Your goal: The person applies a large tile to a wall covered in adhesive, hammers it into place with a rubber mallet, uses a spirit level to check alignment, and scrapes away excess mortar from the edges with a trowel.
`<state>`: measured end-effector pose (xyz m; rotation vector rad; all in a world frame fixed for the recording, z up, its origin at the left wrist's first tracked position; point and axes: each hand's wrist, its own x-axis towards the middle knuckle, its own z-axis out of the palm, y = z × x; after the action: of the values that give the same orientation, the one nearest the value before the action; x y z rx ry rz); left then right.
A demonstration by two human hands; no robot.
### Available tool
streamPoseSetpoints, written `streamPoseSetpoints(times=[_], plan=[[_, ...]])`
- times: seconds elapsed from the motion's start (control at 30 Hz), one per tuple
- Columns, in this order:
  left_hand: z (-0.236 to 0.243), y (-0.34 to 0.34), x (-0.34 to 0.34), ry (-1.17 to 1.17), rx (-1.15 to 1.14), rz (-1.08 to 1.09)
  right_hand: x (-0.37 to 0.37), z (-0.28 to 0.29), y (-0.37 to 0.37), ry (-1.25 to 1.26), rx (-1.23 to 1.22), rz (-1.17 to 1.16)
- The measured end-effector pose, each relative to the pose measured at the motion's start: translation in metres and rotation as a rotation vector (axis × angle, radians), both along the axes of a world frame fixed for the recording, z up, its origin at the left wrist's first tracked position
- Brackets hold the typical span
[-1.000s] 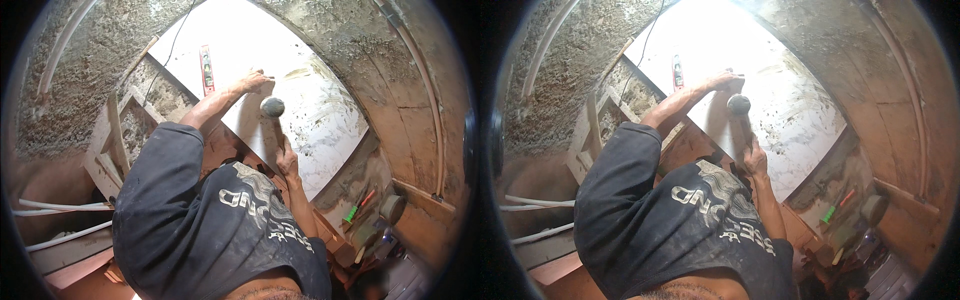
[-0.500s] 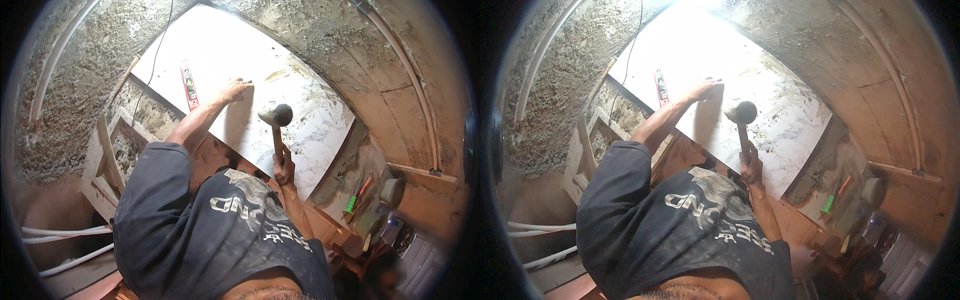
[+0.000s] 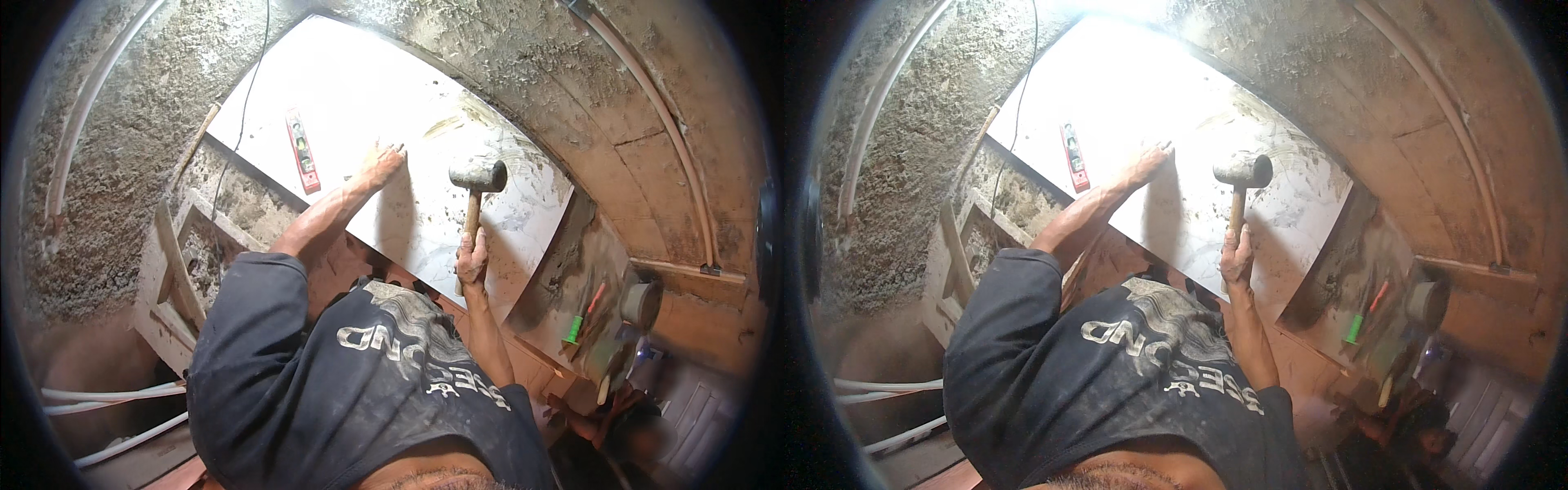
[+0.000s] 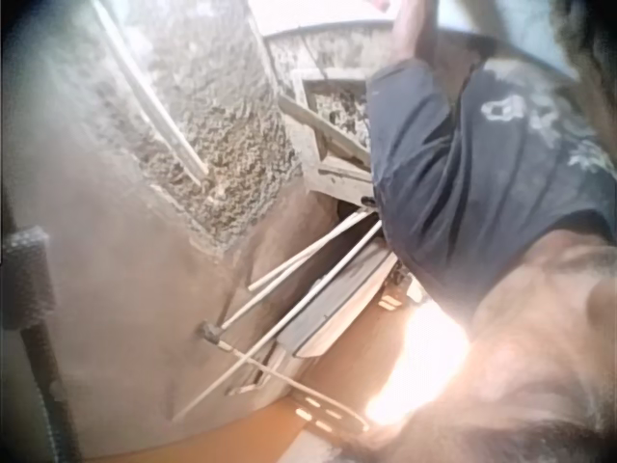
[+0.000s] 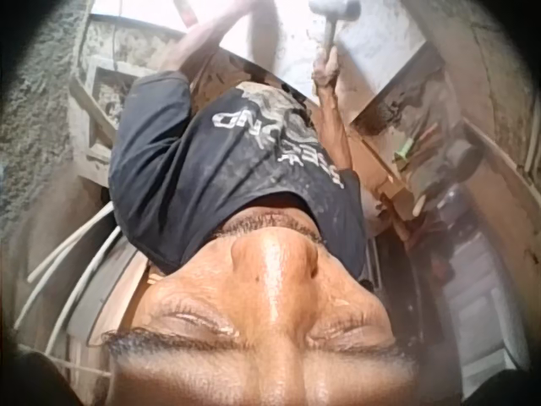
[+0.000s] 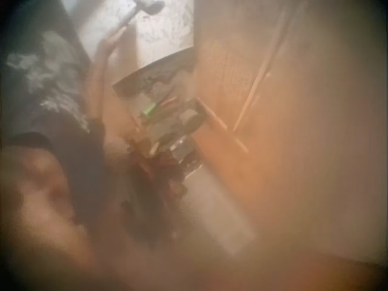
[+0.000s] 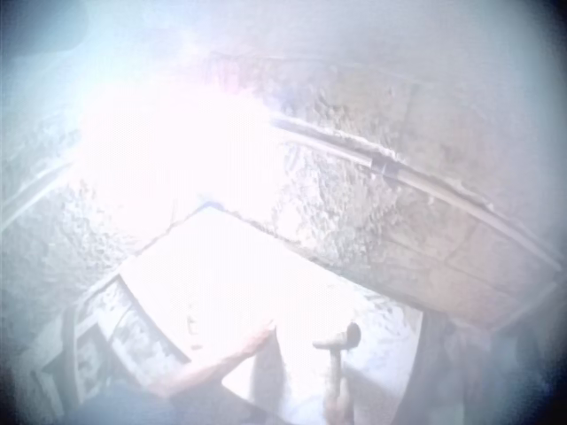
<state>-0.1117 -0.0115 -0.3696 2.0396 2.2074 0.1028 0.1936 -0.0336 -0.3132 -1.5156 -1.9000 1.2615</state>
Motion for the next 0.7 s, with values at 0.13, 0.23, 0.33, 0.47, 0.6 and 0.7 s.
streamPoseSetpoints(times=[0.13, 0.23, 0.33, 0.47, 0.6, 0.7], plan=[[-0.006, 0.007, -0.005, -0.045, 0.024, 0.005, 0.001, -0.028, 0.0, -0.106, 0.604, 0.097], [-0.012, 0.006, -0.007, -0.067, -0.024, 0.009, -0.001, -0.001, 0.005, -0.08, 0.332, 0.199], [-0.001, 0.002, -0.004, -0.048, -0.054, 0.027, 0.008, 0.029, -0.009, -0.007, 0.18, 0.149], [-0.012, 0.0, -0.001, -0.06, -0.055, 0.046, 0.045, 0.01, -0.022, -0.079, 0.198, 0.203], [0.018, 0.004, 0.011, -0.057, -0.128, 0.074, 0.068, 0.003, -0.017, -0.127, 0.054, 0.177], [0.02, 0.005, 0.019, -0.033, -0.139, 0.115, 0.078, 0.019, -0.025, 0.073, 0.075, 0.055]])
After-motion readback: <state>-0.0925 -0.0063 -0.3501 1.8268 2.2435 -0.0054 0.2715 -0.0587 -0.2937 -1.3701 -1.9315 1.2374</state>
